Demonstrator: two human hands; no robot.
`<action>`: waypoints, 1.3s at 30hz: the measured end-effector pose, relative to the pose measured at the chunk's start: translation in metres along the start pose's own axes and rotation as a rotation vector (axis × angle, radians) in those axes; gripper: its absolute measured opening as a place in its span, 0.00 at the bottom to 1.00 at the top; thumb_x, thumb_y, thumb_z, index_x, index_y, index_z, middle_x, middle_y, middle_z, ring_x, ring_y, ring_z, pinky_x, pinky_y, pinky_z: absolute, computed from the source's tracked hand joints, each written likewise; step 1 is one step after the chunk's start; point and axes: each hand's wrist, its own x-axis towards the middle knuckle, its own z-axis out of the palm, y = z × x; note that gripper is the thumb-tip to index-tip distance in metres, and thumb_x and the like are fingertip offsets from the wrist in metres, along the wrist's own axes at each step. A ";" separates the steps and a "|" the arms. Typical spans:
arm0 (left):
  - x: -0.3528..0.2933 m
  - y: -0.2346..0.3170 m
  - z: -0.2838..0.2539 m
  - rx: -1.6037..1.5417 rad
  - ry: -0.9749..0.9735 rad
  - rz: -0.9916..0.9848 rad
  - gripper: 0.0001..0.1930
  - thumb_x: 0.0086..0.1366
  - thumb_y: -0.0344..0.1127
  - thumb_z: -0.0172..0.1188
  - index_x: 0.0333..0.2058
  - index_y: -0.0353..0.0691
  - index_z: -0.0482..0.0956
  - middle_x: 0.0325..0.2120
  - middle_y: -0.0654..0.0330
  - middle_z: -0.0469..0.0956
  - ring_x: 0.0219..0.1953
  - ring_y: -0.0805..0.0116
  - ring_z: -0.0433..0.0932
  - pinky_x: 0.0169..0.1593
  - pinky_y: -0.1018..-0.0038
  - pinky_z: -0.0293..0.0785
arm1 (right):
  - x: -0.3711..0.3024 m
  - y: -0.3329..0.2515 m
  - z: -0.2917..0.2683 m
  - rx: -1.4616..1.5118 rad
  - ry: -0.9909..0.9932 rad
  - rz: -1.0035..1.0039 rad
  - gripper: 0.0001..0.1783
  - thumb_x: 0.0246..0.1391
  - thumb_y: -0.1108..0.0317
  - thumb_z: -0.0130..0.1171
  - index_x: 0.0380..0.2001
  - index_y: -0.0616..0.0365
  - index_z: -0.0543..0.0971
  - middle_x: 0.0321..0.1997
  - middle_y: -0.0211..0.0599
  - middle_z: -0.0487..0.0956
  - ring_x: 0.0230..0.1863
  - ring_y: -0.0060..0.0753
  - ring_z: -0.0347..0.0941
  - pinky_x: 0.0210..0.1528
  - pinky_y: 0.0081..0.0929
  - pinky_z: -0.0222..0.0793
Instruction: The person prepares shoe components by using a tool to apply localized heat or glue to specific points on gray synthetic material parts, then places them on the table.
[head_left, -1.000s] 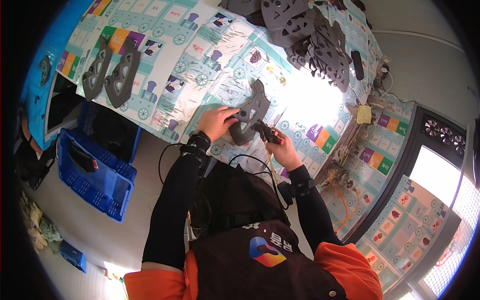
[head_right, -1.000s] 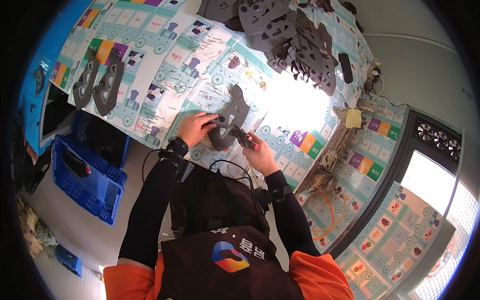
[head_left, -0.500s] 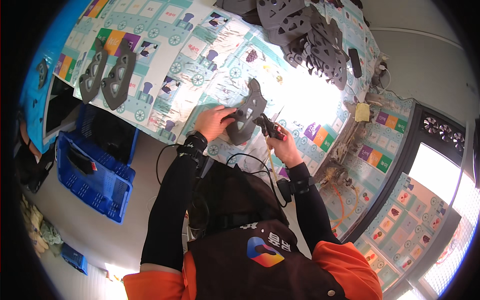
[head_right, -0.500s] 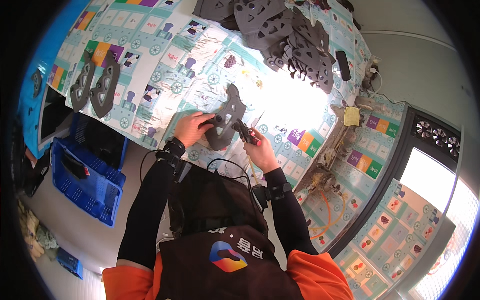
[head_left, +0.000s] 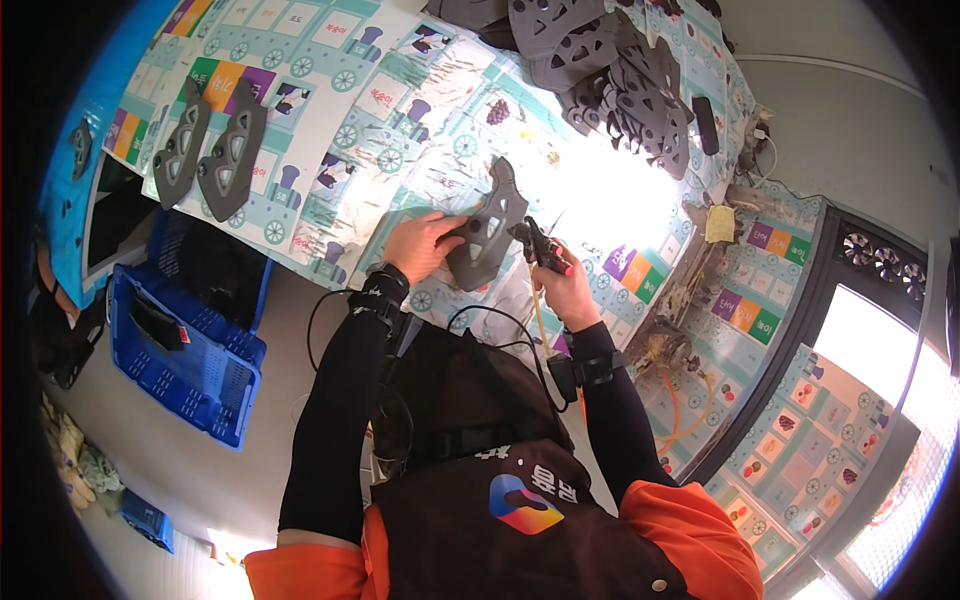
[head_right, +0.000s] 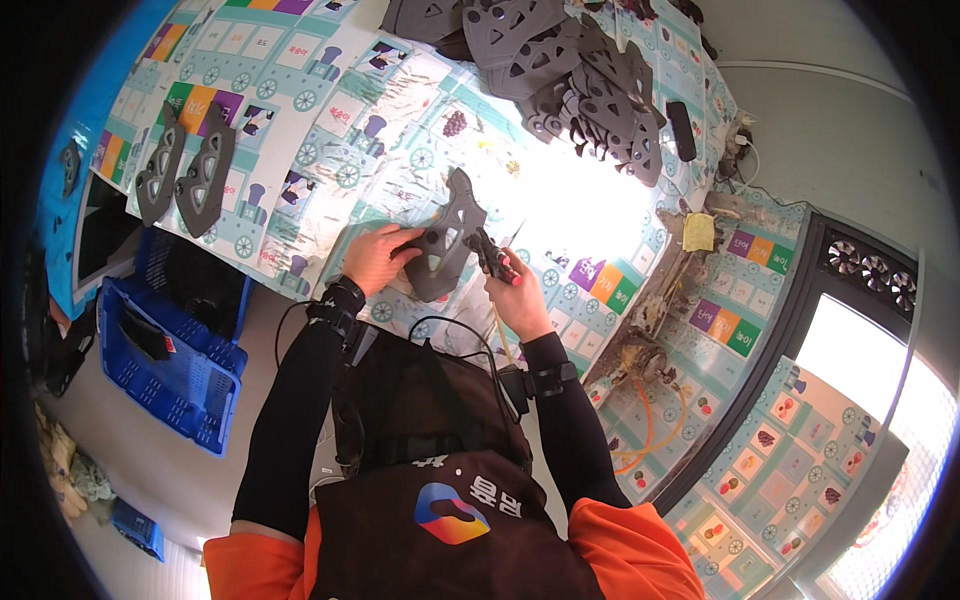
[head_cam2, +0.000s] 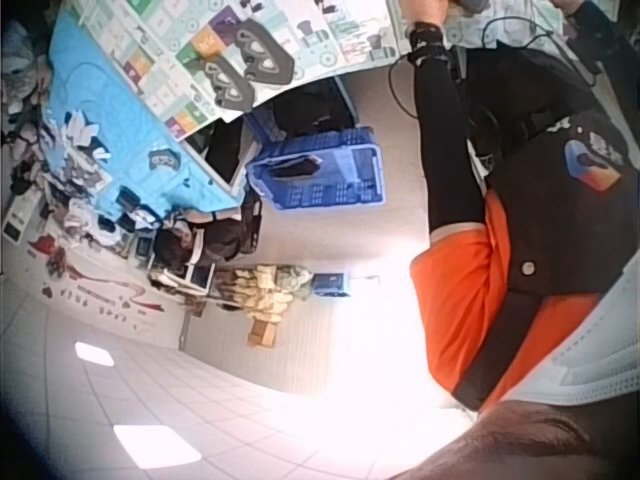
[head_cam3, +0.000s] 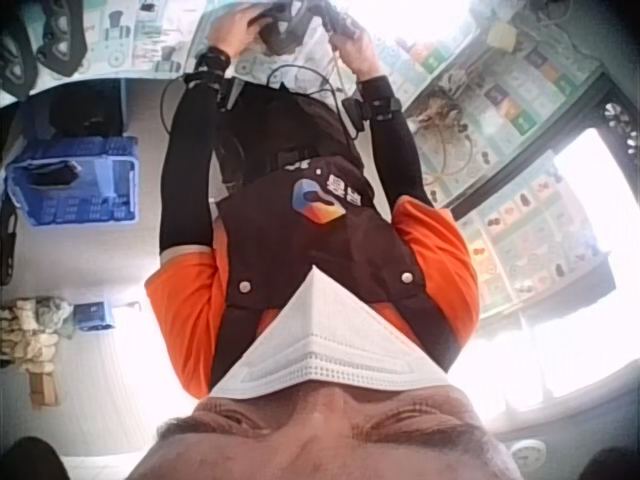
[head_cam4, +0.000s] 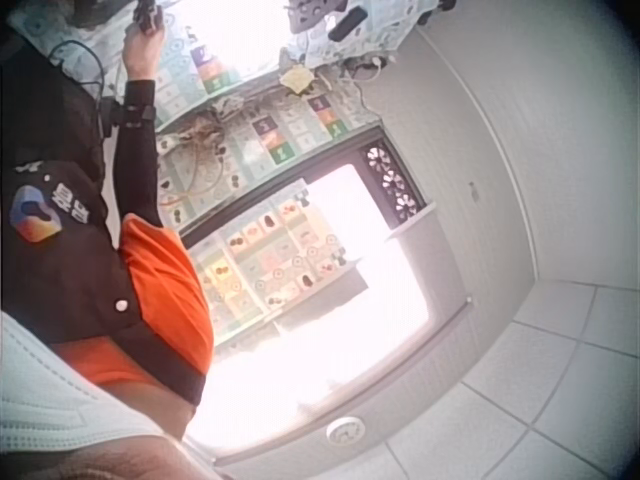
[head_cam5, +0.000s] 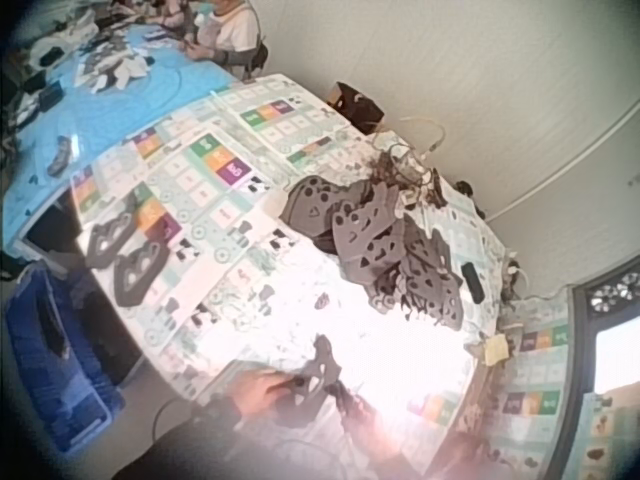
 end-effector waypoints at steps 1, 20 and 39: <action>-0.001 0.000 -0.001 0.005 -0.009 -0.014 0.18 0.65 0.43 0.71 0.53 0.54 0.87 0.35 0.61 0.82 0.32 0.56 0.82 0.36 0.63 0.77 | 0.000 -0.001 0.000 -0.010 0.008 -0.003 0.27 0.53 0.74 0.58 0.59 0.66 0.76 0.32 0.33 0.82 0.29 0.24 0.77 0.36 0.26 0.74; 0.002 0.002 0.000 -0.004 0.013 0.006 0.18 0.63 0.42 0.71 0.53 0.54 0.87 0.35 0.60 0.82 0.31 0.57 0.82 0.36 0.64 0.78 | 0.008 0.001 -0.001 0.099 0.085 -0.057 0.27 0.53 0.76 0.59 0.58 0.69 0.75 0.34 0.32 0.80 0.29 0.22 0.75 0.35 0.24 0.72; 0.001 0.001 0.000 0.001 -0.001 0.003 0.17 0.65 0.43 0.70 0.53 0.53 0.87 0.34 0.62 0.81 0.33 0.57 0.82 0.37 0.64 0.78 | 0.008 -0.012 0.004 0.120 0.061 -0.039 0.29 0.54 0.74 0.60 0.61 0.70 0.74 0.33 0.31 0.81 0.29 0.21 0.75 0.35 0.23 0.73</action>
